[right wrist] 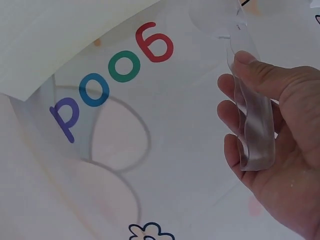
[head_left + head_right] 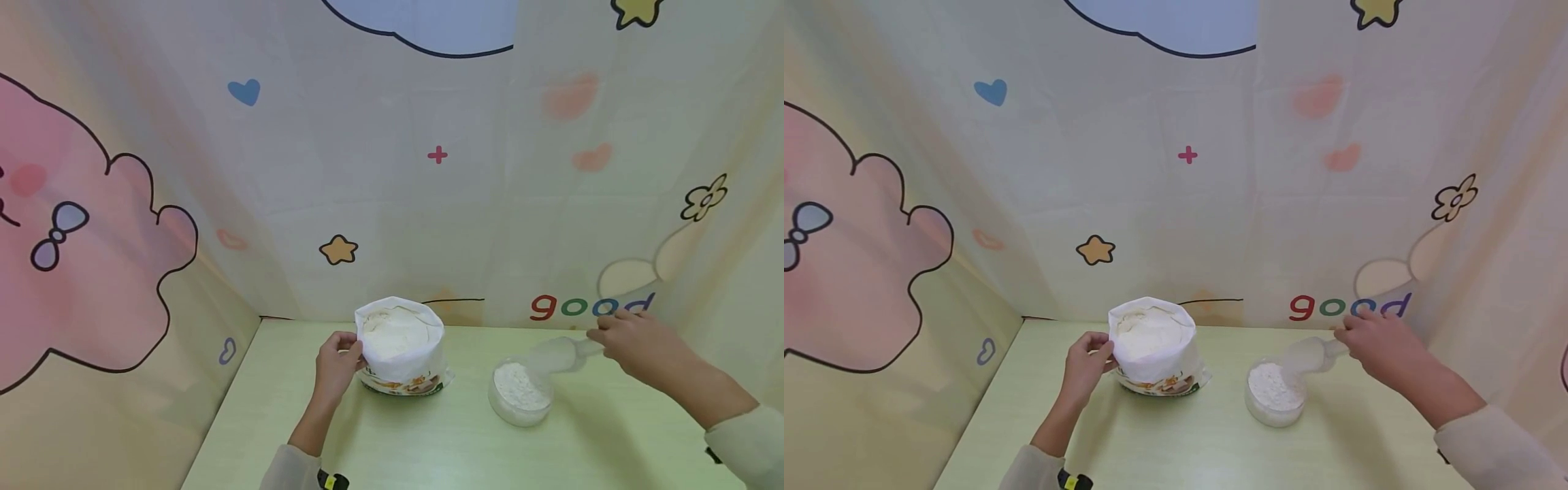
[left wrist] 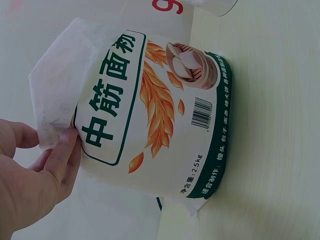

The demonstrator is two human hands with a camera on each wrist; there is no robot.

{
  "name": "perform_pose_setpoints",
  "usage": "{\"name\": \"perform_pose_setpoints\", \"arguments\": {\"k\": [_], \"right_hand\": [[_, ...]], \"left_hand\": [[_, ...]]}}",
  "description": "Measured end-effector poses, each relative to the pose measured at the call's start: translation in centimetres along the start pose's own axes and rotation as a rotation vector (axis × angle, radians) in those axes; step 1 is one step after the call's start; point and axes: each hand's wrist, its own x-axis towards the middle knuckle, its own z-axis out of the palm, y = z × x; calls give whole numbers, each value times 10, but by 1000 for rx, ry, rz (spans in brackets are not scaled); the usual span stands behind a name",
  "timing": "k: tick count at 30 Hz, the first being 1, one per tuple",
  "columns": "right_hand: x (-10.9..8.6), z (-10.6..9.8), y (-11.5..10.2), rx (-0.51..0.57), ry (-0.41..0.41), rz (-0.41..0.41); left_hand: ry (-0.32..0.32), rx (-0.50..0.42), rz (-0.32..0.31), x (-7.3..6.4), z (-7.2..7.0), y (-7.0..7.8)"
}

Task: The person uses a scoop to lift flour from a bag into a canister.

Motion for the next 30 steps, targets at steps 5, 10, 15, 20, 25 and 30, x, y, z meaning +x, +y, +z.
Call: {"name": "perform_pose_setpoints", "arguments": {"k": [5,10,15,20,25,30], "right_hand": [[-6,8,4,125,-5,47],[-14,19,8,326,15,105],[-29,35,5,536,-21,210],[-44,56,-5,613,96,237],[-53,74,-17,698,192,296],[-59,91,-30,709,198,415]], "left_hand": [[-9,-5,6,0,0,1],[-15,-9,8,0,-1,2],[-16,-5,4,-1,-1,2],[-8,-6,3,-1,0,2],[-6,-9,4,-1,0,2],[-5,-8,2,-1,0,1]]}}
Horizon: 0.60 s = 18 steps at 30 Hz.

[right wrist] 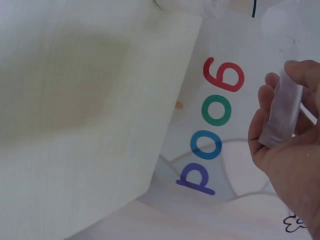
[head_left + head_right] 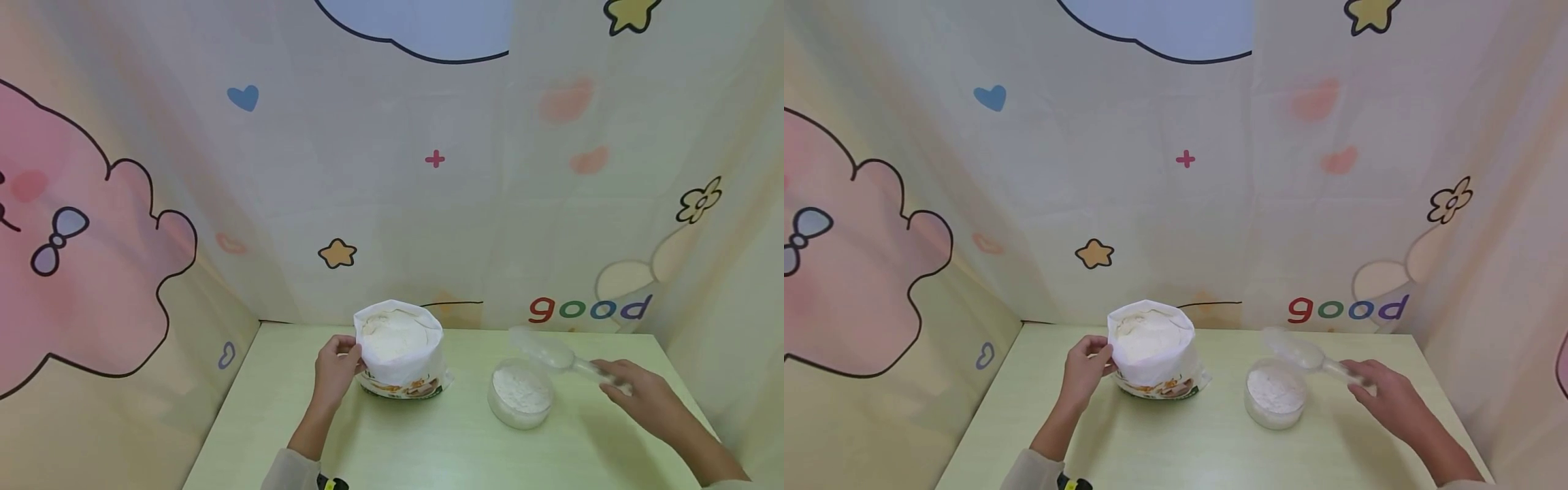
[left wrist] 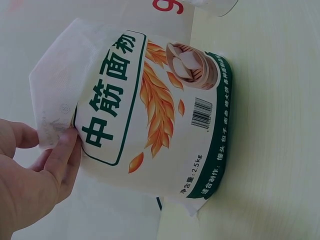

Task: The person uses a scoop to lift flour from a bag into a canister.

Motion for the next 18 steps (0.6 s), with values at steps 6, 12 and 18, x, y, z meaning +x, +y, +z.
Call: {"name": "perform_pose_setpoints", "arguments": {"k": [6,12,18], "right_hand": [[-12,26,4,5,84,79],[-19,48,8,17,153,216],[-26,69,13,32,203,377]], "left_hand": [[5,-3,-5,0,1,0],[6,-7,-8,0,1,0],[10,-5,-17,-1,2,2]]}}
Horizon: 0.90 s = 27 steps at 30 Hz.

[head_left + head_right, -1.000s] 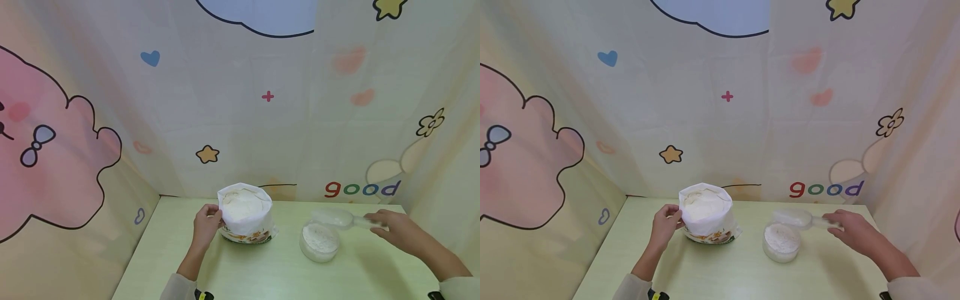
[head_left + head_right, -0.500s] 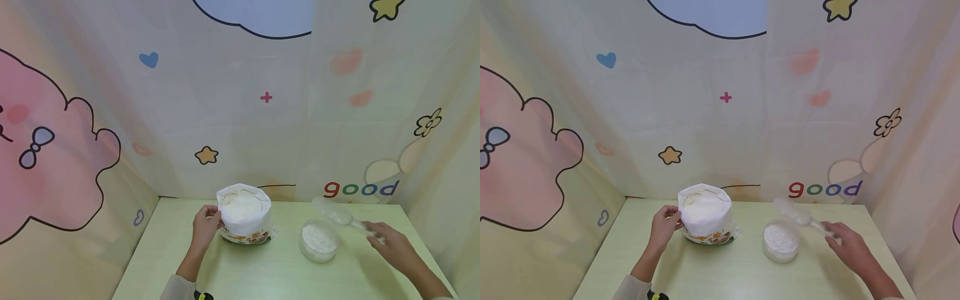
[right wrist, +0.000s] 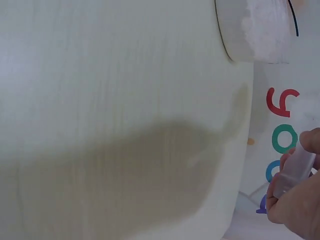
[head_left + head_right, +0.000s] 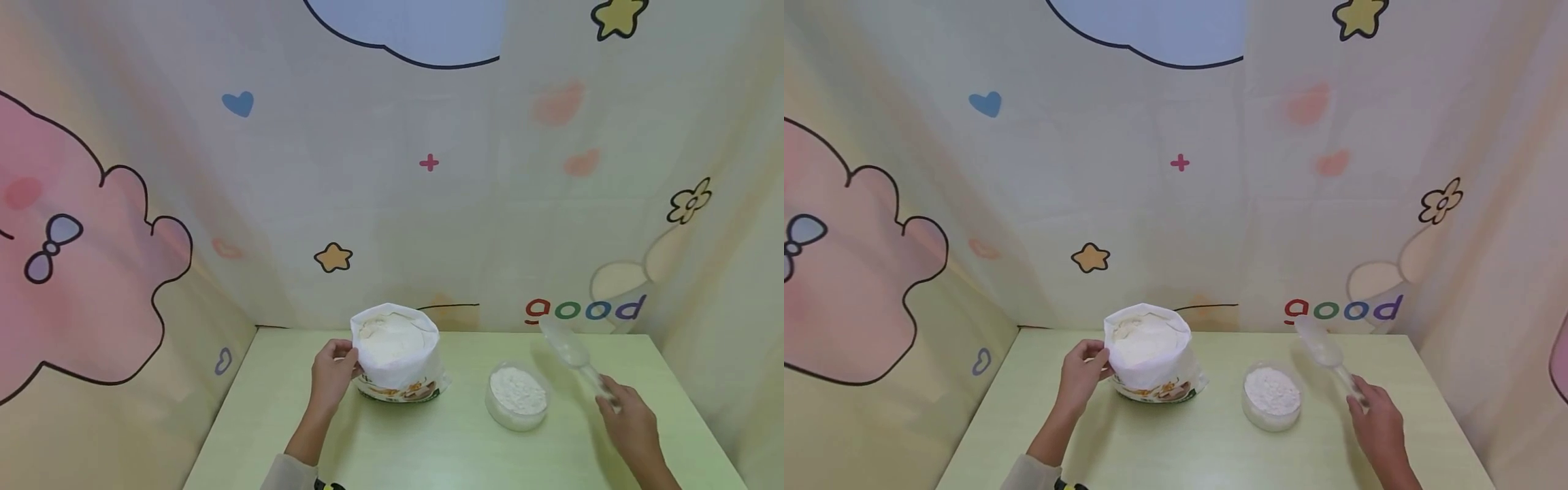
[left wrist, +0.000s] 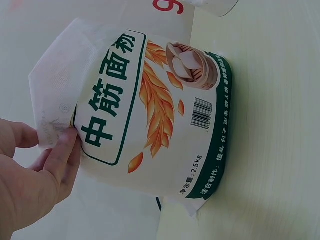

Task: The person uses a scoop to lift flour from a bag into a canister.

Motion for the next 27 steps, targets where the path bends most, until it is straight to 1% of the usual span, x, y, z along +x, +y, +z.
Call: {"name": "perform_pose_setpoints", "arguments": {"k": [3,6,9,11,14,22,27], "right_hand": [[-4,11,4,12,12,71],[-6,20,6,24,17,167],[-7,27,7,28,5,263],[-8,30,8,43,8,301],[-8,34,8,66,15,321],[-12,45,9,87,15,311],[-10,49,6,89,26,325]], "left_hand": [[0,-5,-2,0,-1,0],[-3,-6,-4,1,-1,0],[-3,-2,-6,2,-1,-1],[-3,1,-5,2,-1,-2],[-6,0,-2,2,-1,-2],[-12,-3,-2,1,-1,-3],[-12,-6,2,0,-1,-2]]}}
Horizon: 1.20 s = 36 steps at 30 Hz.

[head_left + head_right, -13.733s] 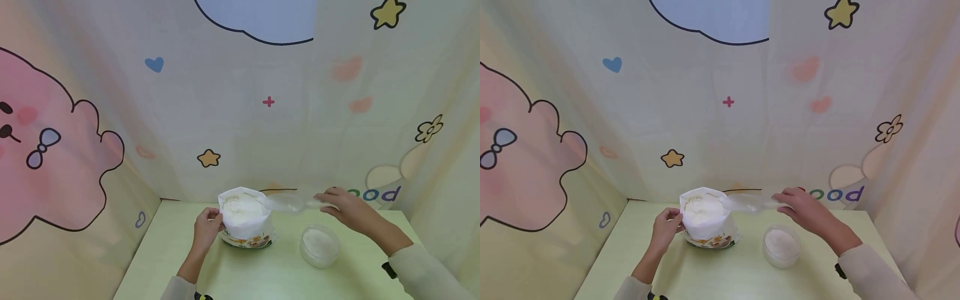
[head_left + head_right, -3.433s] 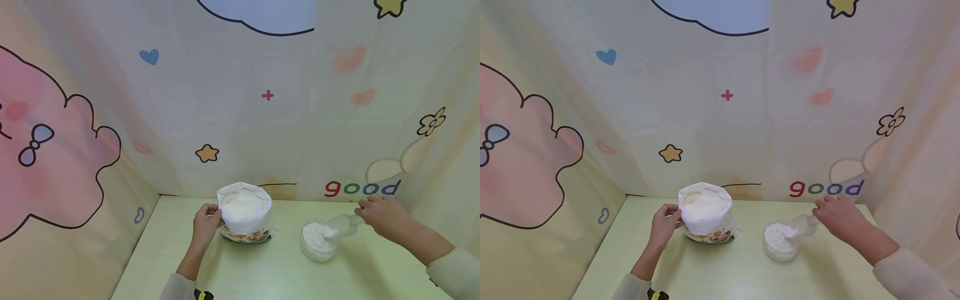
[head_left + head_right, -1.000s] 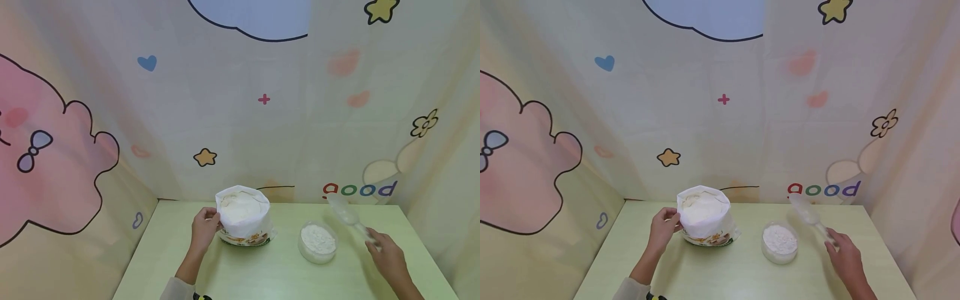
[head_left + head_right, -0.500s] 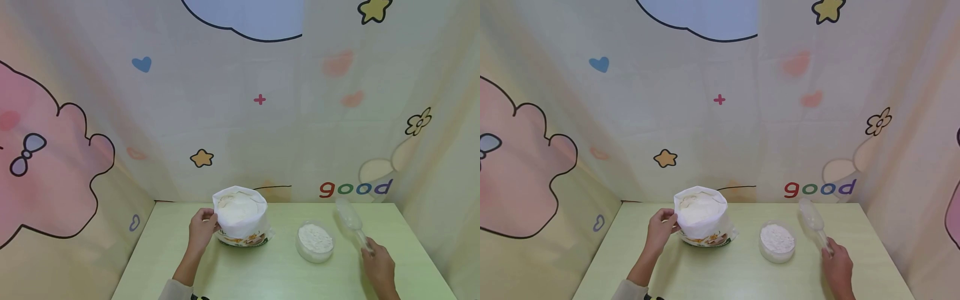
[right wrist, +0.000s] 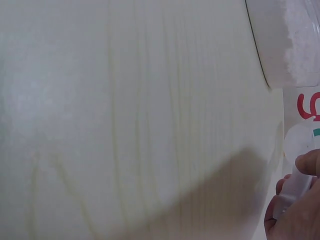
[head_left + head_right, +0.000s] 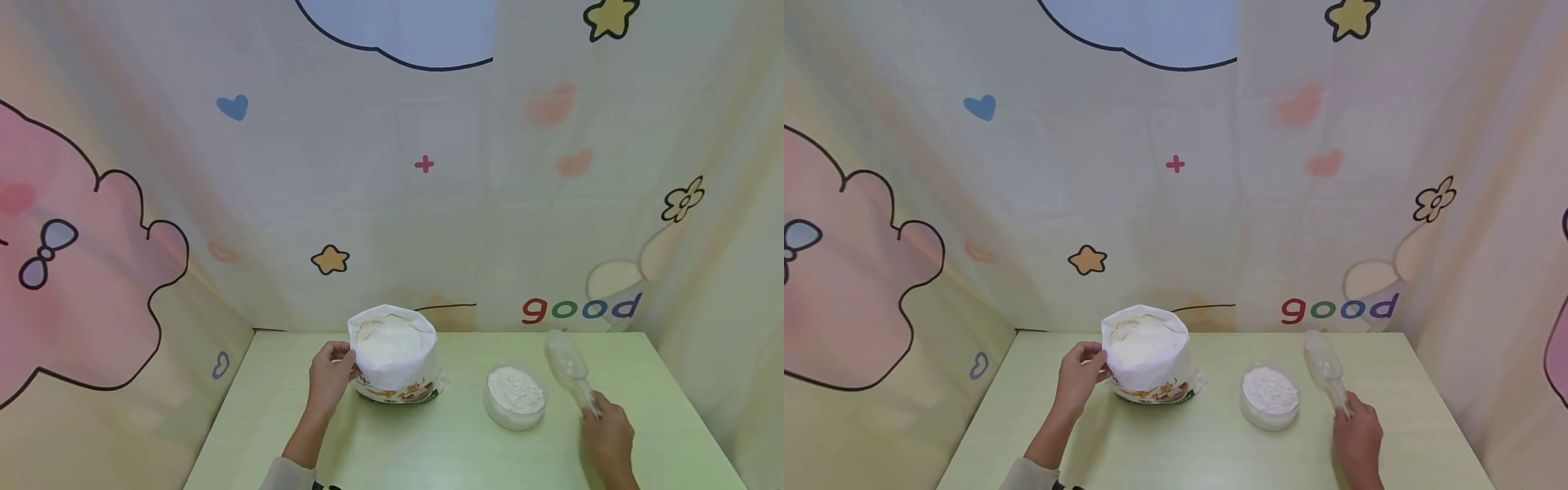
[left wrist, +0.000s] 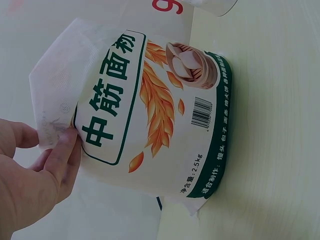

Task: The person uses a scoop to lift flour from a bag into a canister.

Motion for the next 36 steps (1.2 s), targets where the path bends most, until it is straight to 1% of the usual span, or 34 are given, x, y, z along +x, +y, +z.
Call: {"name": "perform_pose_setpoints", "arguments": {"k": [8,21,24,28,36], "right_hand": [[0,4,-1,-14,17,17],[1,7,5,-9,35,-14],[1,6,4,-14,25,-6],[0,5,0,-45,-3,29],[-5,6,-5,-94,-21,20]], "left_hand": [[2,7,-2,0,0,0],[7,6,1,1,0,0],[5,6,1,1,0,0],[4,4,-2,0,0,0],[4,0,-8,0,1,0]]}}
